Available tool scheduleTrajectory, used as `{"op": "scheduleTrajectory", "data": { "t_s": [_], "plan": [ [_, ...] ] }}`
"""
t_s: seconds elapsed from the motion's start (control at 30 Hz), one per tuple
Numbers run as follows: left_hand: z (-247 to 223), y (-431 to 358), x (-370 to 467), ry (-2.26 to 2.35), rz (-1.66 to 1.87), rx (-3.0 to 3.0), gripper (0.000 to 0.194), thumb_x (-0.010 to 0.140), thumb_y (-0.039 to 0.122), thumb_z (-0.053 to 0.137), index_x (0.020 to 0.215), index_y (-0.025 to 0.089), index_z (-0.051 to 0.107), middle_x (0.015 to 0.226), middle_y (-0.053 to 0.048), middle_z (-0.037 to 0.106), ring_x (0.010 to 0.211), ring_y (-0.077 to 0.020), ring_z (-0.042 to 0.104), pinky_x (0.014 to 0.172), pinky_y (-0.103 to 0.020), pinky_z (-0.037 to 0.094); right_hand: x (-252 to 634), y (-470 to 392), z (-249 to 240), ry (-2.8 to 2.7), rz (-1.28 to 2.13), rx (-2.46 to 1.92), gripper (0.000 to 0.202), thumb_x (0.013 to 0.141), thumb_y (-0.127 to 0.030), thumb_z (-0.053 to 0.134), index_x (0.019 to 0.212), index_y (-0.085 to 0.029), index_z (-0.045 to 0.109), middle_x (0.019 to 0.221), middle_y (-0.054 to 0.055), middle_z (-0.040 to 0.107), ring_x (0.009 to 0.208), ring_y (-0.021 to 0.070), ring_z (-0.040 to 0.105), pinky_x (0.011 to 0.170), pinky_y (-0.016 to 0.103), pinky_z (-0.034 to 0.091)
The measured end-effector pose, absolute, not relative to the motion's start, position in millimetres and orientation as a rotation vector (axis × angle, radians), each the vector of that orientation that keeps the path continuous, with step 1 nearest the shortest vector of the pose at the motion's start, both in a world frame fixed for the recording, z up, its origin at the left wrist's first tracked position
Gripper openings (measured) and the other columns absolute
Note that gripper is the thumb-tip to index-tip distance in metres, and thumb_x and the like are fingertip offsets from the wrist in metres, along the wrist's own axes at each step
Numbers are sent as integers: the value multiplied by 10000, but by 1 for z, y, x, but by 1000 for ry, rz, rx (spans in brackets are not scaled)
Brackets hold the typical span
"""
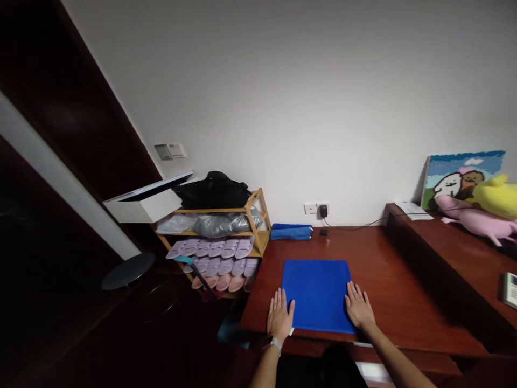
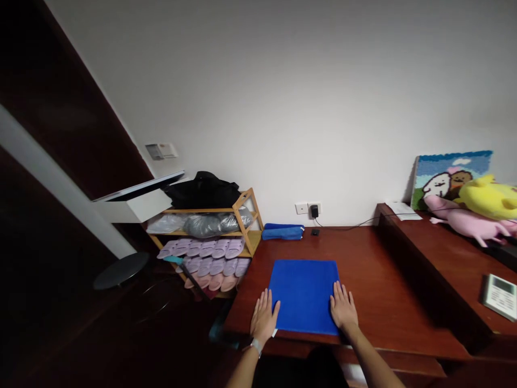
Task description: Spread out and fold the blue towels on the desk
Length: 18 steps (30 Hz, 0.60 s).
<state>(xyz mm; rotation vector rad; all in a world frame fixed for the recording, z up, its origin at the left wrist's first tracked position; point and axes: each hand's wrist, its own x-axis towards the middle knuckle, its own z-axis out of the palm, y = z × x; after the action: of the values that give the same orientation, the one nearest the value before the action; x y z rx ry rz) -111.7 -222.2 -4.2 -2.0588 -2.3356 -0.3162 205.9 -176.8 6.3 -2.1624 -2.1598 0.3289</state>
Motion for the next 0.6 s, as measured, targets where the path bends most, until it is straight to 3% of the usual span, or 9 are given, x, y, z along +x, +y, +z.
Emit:
{"op": "scheduleTrajectory", "data": {
  "t_s": [0.2,0.43,0.6],
  "plan": [
    [-7,-218,-108,-2325,-343,-2051,770,1039,593,176,1601,81,302,1664,-139,281,1545,-258,258,1275,-439,231,210,-221,-7,-2128,319,-2115,681,1017,-442,111,1621,-136,184,1693,20,198,1571,226,147,1272,451,137],
    [4,-217,-112,-2386,-281,-2058,780,1036,605,192,1599,76,297,1663,-145,259,1546,-262,242,1267,-460,244,207,-243,-16,-2122,212,-2053,663,1009,-404,170,1605,-133,272,1678,29,205,1566,251,177,1272,493,106],
    [19,-220,-46,-2102,-468,-2156,676,1059,513,236,1631,153,212,1670,-95,265,1554,-261,219,1279,-483,224,204,-241,-12,-2098,224,-2023,647,1008,-387,185,1595,-147,314,1676,29,215,1564,256,184,1276,498,97]
  ]
}}
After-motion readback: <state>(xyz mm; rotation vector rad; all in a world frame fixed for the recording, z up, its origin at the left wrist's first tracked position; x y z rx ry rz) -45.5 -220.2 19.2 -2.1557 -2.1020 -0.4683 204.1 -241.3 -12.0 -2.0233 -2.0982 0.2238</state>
